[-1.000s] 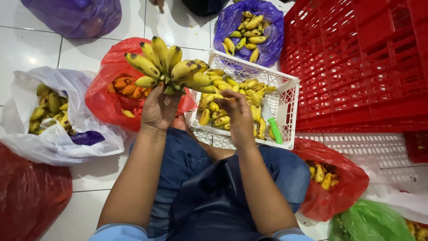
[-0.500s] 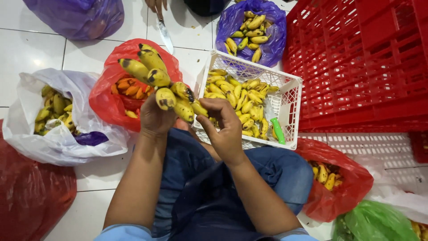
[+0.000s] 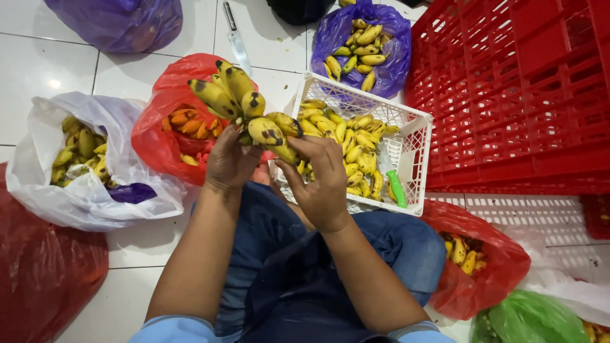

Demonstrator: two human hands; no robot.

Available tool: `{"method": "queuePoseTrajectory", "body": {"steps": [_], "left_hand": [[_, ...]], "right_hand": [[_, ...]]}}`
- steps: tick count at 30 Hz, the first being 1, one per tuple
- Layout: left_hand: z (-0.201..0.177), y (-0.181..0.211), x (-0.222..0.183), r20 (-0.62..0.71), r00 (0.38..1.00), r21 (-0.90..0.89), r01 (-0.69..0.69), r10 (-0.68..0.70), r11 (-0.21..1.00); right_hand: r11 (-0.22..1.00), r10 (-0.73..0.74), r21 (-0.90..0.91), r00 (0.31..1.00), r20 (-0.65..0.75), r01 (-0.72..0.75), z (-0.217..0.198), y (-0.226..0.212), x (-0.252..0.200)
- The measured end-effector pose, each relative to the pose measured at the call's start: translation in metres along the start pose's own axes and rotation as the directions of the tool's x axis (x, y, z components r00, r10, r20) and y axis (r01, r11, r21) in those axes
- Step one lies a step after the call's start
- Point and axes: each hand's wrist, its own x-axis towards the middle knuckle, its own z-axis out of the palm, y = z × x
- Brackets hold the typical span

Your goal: Sorting bunches of bananas from a central crate into different colored plastic bags on the floor.

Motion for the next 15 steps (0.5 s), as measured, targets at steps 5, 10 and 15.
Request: {"method": "queuePoseTrajectory", "body": {"steps": [5, 10, 15], "left_hand": [[0.01, 0.003, 0.0, 0.002, 0.999, 0.043, -0.033, 0.033, 0.999], [-0.013, -0.009, 0.006, -0.042, 0.996, 0.124, -0.071, 0.076, 0.99], [-0.021, -0.024, 0.009, -0.27, 0.954, 0.334, -0.03, 0.126, 0.942]], "right_hand": [[1.0, 0.01, 0.01, 1.0, -0.001, -0.01, 0.004, 0.003, -0.001], [0.965, 0.247, 0.066, 0.963, 0.107, -0.255, 0.001, 0.007, 0.004], [0.881, 0.438, 0.154, 0.894, 0.092, -0.448, 0.005, 0.037, -0.005]]}}
